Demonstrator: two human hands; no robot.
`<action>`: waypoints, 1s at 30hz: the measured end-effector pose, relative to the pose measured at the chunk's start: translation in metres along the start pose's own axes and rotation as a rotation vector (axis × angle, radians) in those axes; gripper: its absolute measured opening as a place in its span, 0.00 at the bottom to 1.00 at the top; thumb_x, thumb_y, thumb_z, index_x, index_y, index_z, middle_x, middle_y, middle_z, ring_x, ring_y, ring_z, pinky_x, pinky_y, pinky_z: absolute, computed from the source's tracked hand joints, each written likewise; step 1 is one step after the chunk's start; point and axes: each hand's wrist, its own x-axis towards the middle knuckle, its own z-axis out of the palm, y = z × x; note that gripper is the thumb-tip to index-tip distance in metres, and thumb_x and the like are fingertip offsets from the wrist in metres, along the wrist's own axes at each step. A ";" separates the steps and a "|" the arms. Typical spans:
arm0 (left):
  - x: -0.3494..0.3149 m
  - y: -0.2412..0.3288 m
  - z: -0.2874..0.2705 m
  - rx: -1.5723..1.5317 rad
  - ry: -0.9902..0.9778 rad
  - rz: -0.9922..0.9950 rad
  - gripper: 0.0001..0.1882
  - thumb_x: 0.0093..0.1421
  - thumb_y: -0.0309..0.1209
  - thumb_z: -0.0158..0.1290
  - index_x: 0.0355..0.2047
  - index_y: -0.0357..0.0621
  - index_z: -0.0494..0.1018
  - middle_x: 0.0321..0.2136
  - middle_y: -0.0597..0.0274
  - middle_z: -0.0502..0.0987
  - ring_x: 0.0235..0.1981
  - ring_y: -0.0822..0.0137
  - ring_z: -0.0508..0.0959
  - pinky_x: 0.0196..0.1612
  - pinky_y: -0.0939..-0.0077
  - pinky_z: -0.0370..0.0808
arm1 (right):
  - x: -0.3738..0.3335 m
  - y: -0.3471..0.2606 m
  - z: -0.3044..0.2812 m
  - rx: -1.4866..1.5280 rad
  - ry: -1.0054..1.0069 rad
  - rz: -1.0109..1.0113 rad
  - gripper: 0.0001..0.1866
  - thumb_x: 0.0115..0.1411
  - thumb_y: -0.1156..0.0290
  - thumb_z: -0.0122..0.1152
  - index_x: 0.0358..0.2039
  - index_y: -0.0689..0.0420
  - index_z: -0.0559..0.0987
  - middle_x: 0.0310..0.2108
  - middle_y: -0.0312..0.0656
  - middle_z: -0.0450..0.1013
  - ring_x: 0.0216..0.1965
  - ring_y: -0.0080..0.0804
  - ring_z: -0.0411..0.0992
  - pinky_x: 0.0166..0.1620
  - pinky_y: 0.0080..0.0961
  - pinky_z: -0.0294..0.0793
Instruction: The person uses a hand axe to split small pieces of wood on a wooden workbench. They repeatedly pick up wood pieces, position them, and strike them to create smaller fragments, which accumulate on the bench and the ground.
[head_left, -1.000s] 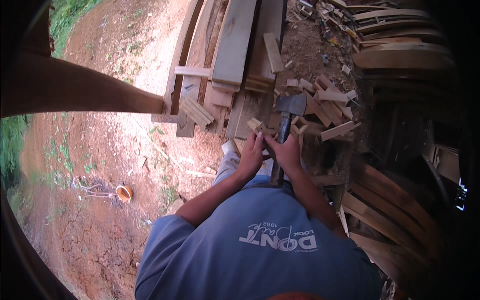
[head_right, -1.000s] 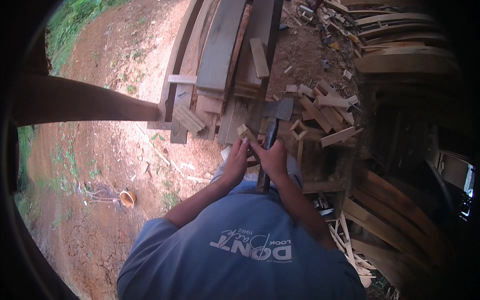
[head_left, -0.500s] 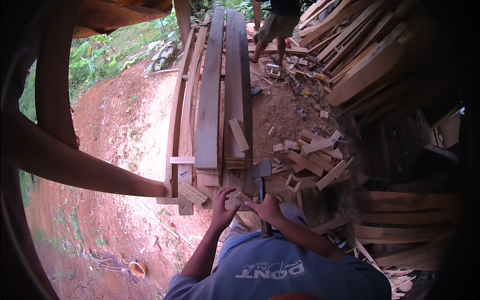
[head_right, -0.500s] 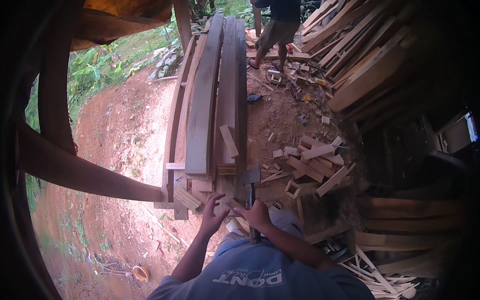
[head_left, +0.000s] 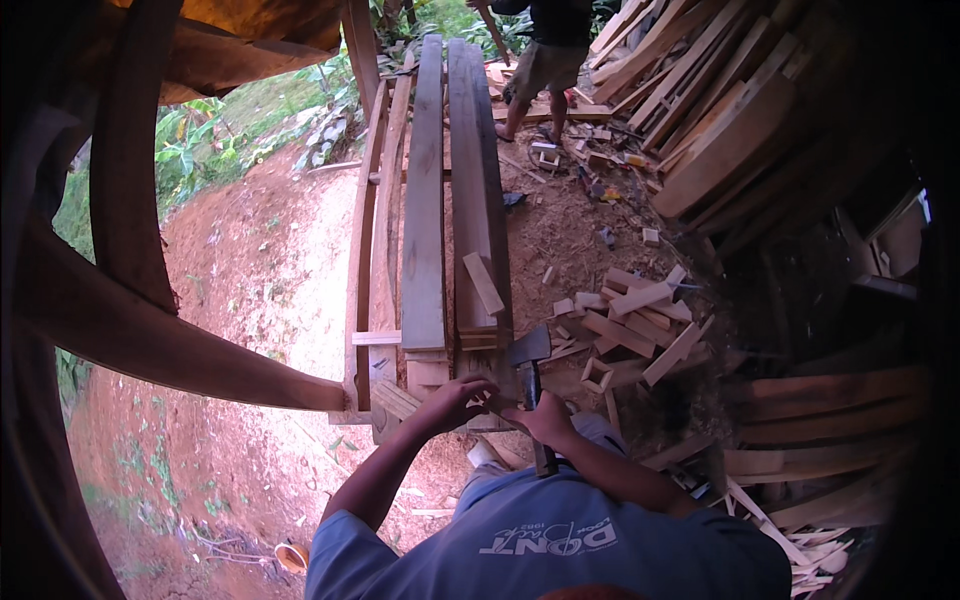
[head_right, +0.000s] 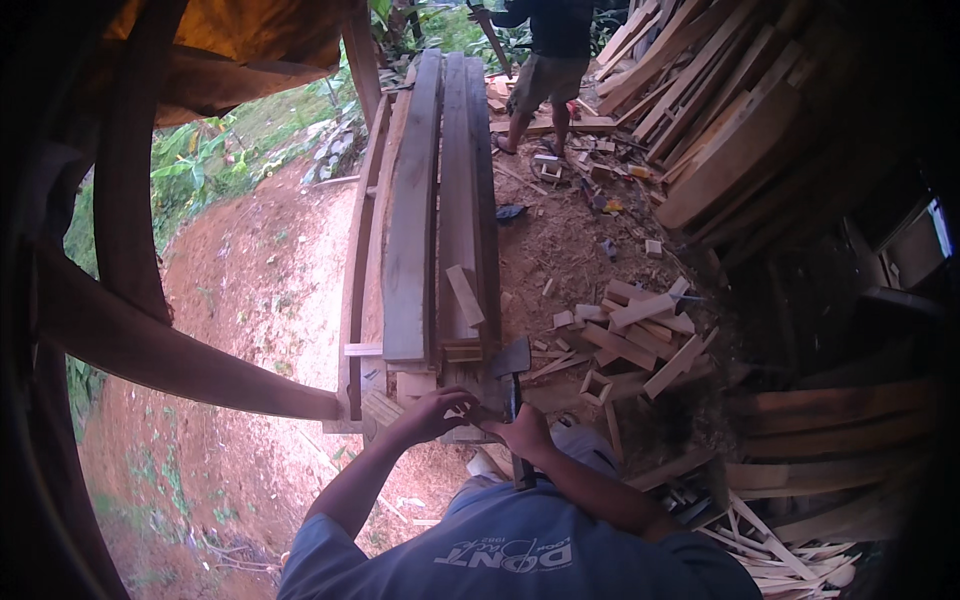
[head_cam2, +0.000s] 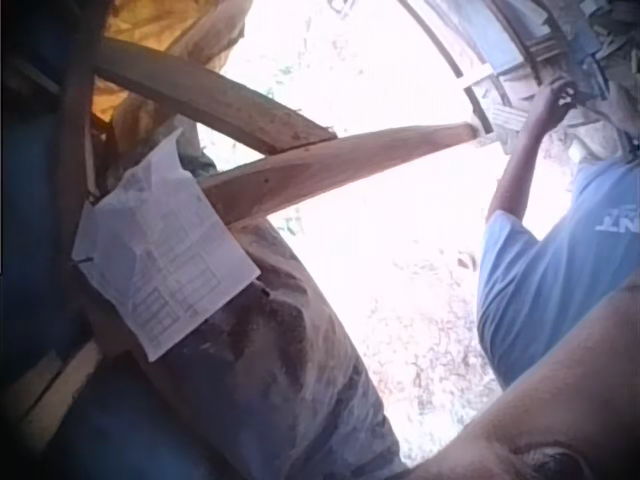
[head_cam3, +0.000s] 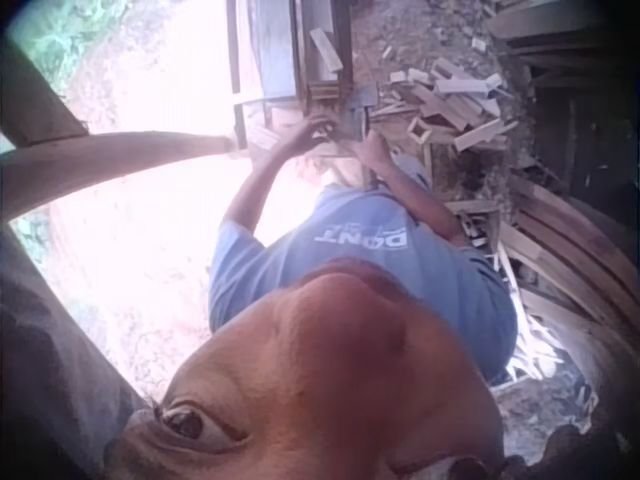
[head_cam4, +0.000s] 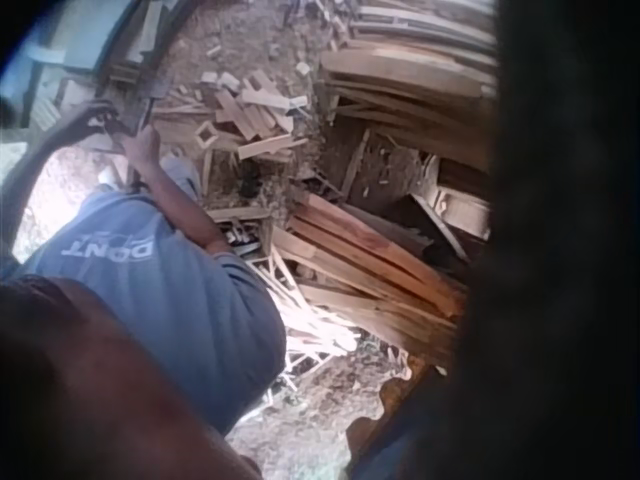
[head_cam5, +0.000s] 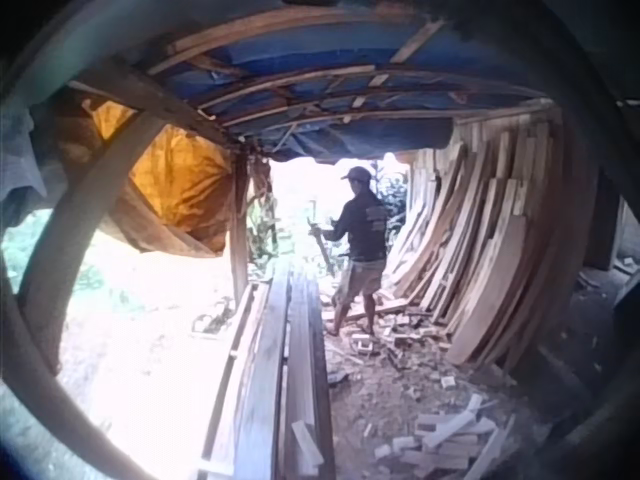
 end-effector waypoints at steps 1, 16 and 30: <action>0.002 -0.001 0.000 0.011 -0.010 0.021 0.22 0.55 0.19 0.64 0.52 0.40 0.76 0.50 0.54 0.78 0.46 0.56 0.83 0.49 0.64 0.82 | 0.001 0.001 0.001 -0.016 0.000 0.013 0.31 0.46 0.46 0.82 0.32 0.64 0.81 0.28 0.46 0.80 0.30 0.38 0.80 0.38 0.37 0.77; 0.014 0.004 -0.006 0.086 -0.122 0.081 0.17 0.58 0.21 0.61 0.48 0.38 0.75 0.46 0.50 0.77 0.43 0.45 0.83 0.45 0.58 0.81 | -0.005 -0.006 -0.006 -0.001 -0.020 0.011 0.32 0.46 0.48 0.82 0.37 0.66 0.82 0.33 0.51 0.82 0.36 0.43 0.82 0.42 0.39 0.78; 0.011 -0.001 -0.006 0.070 -0.105 0.108 0.16 0.58 0.21 0.62 0.47 0.38 0.75 0.45 0.51 0.78 0.43 0.48 0.84 0.45 0.59 0.82 | -0.007 -0.005 -0.003 0.009 0.012 -0.013 0.33 0.46 0.47 0.82 0.37 0.66 0.81 0.33 0.52 0.81 0.37 0.46 0.82 0.43 0.39 0.79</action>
